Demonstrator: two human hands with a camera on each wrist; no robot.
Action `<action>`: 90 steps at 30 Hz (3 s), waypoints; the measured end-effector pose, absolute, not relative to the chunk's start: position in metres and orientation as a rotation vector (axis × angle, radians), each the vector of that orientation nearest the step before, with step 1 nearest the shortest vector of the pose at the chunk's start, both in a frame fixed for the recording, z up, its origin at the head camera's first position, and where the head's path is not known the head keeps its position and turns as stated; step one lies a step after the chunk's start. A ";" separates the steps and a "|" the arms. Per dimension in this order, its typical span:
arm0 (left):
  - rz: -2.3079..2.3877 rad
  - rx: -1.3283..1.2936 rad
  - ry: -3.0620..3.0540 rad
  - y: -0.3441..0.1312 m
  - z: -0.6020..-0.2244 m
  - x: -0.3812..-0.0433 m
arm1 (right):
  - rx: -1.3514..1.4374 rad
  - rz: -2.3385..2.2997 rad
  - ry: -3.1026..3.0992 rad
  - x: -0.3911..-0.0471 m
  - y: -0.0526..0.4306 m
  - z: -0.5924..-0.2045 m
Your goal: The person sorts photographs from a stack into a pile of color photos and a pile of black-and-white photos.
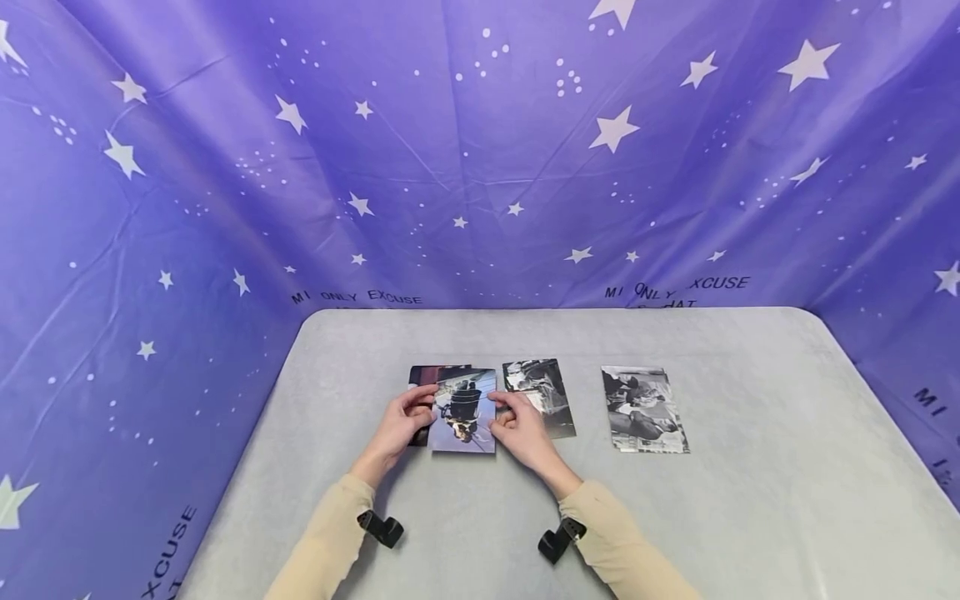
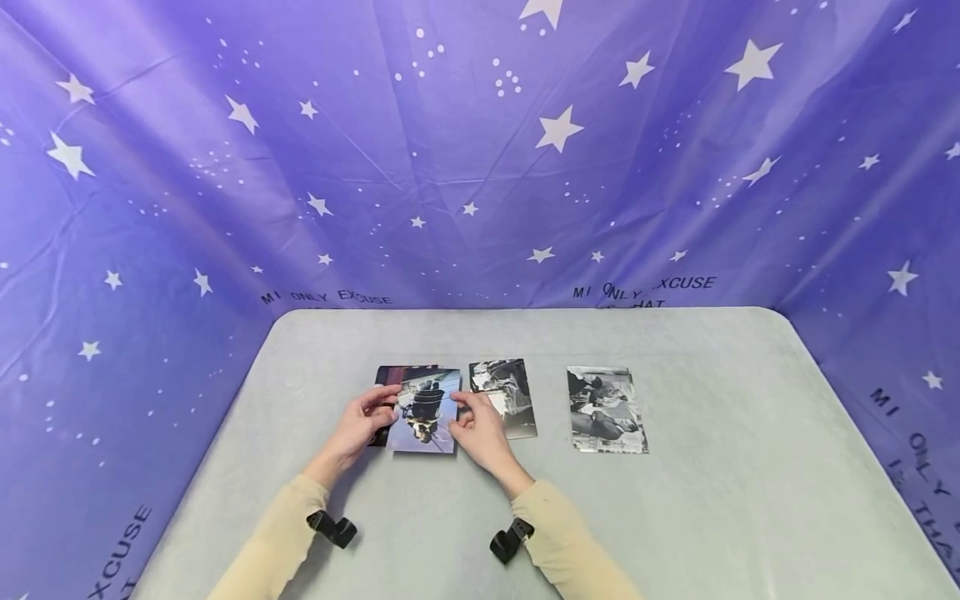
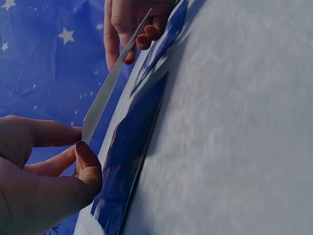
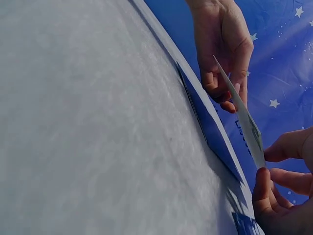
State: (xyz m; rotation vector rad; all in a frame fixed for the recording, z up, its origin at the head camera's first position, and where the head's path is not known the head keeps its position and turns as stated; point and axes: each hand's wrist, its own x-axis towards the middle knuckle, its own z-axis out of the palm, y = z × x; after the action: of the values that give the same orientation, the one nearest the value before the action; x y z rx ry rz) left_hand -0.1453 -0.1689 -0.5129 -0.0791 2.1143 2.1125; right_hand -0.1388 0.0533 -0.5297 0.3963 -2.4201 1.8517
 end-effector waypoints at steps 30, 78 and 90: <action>1.935 -0.238 2.391 -0.212 -0.522 -0.150 | 0.332 1.623 -2.623 -0.154 0.001 -0.532; 1.981 0.131 2.099 -0.133 -0.522 -0.151 | 0.333 1.857 -2.630 -0.167 0.109 -0.498; 2.114 0.058 1.913 -0.086 -0.528 -0.145 | 0.090 1.538 -2.815 -0.159 0.158 -0.509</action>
State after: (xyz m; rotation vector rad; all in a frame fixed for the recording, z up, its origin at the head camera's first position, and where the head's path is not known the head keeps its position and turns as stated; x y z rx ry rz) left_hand -0.1448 -0.0863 -0.5284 0.0581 1.9130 2.1145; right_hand -0.1590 0.1577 -0.5087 0.0897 -2.8154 1.5377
